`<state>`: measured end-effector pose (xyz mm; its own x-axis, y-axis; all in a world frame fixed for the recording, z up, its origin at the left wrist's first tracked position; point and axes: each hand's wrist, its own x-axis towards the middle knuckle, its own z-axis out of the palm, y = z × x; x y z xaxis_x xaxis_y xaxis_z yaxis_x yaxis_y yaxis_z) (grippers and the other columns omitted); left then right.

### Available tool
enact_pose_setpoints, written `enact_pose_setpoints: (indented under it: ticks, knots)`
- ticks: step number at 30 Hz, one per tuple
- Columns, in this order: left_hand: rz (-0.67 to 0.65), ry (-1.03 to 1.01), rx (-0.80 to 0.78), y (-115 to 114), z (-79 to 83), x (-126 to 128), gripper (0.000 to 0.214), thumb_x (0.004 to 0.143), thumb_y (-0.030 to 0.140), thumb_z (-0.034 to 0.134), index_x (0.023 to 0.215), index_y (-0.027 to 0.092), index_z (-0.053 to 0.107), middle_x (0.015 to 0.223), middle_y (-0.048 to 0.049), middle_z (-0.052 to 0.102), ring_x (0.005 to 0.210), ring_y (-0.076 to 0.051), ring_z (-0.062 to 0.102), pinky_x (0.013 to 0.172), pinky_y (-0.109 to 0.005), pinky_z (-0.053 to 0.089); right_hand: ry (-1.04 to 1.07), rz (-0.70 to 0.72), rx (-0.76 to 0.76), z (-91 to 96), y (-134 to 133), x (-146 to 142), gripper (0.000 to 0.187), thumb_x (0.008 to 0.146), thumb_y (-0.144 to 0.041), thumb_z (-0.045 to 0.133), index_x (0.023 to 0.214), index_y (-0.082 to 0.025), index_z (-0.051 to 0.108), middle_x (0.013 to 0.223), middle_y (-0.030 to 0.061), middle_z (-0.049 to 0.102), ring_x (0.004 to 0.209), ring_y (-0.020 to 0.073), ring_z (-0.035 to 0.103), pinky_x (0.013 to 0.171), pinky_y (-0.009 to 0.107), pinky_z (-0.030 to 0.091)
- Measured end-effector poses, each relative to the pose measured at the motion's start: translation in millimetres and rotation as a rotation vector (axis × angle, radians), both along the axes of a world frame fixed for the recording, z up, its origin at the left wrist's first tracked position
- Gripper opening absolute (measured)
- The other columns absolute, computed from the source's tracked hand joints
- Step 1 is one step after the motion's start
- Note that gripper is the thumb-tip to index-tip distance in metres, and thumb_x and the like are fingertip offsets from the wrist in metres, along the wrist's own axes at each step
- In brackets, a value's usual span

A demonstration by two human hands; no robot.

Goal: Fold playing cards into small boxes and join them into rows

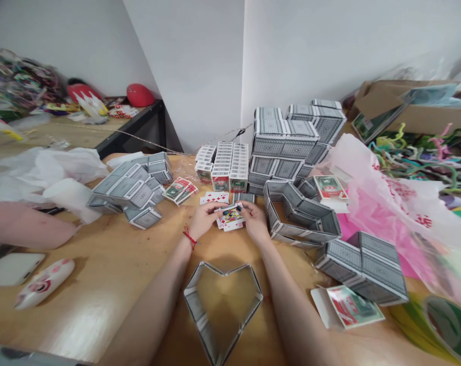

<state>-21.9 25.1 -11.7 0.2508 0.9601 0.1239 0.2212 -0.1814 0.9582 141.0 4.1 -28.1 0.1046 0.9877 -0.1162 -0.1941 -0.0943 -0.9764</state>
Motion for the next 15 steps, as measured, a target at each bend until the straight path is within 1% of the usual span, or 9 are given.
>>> enact_pose_setpoints:
  ticks: [4, 7, 11, 15]
  knots:
    - [-0.009, -0.013, 0.004, -0.2, 0.1, 1.1, 0.019, 0.069, 0.019, 0.059, 0.086, 0.016, 0.067, 0.090, -0.0060, 0.067, 0.079, -0.014, 0.060, 0.070, -0.025, 0.048, 0.060, -0.047, -0.041, 0.2, 0.5, -0.8, 0.029, 0.059, -0.040, 0.066, 0.077, -0.018, 0.059, 0.066, 0.0007, 0.063, 0.052, 0.0131, 0.054, 0.046, 0.024, 0.041]
    - [-0.020, -0.008, 0.024, -0.6, 0.5, 1.3, 0.019, 0.069, 0.021, 0.060, 0.086, 0.017, 0.068, 0.090, -0.0059, 0.067, 0.079, -0.014, 0.059, 0.069, -0.025, 0.047, 0.121, -0.072, -0.072, 1.1, 0.3, -0.6, 0.028, 0.056, -0.039, 0.067, 0.072, -0.018, 0.056, 0.059, -0.0014, 0.059, 0.047, 0.0117, 0.051, 0.043, 0.023, 0.039]
    - [-0.015, 0.024, 0.038, -2.7, 1.3, 1.7, 0.020, 0.071, 0.023, 0.058, 0.088, 0.017, 0.068, 0.088, -0.0055, 0.067, 0.075, -0.013, 0.058, 0.067, -0.024, 0.046, 0.189, -0.100, -0.098, 2.2, -0.1, -1.0, 0.029, 0.054, -0.037, 0.069, 0.069, -0.019, 0.053, 0.055, -0.0028, 0.057, 0.045, 0.0118, 0.050, 0.043, 0.024, 0.039]
    - [-0.016, 0.021, 0.038, -3.4, -2.5, 3.2, 0.022, 0.071, 0.021, 0.057, 0.091, 0.016, 0.066, 0.088, -0.0062, 0.066, 0.072, -0.012, 0.058, 0.064, -0.023, 0.046, 0.144, -0.093, -0.095, -0.6, 0.3, -3.0, 0.029, 0.056, -0.040, 0.066, 0.069, -0.019, 0.051, 0.055, -0.0033, 0.055, 0.045, 0.0119, 0.049, 0.043, 0.024, 0.039]
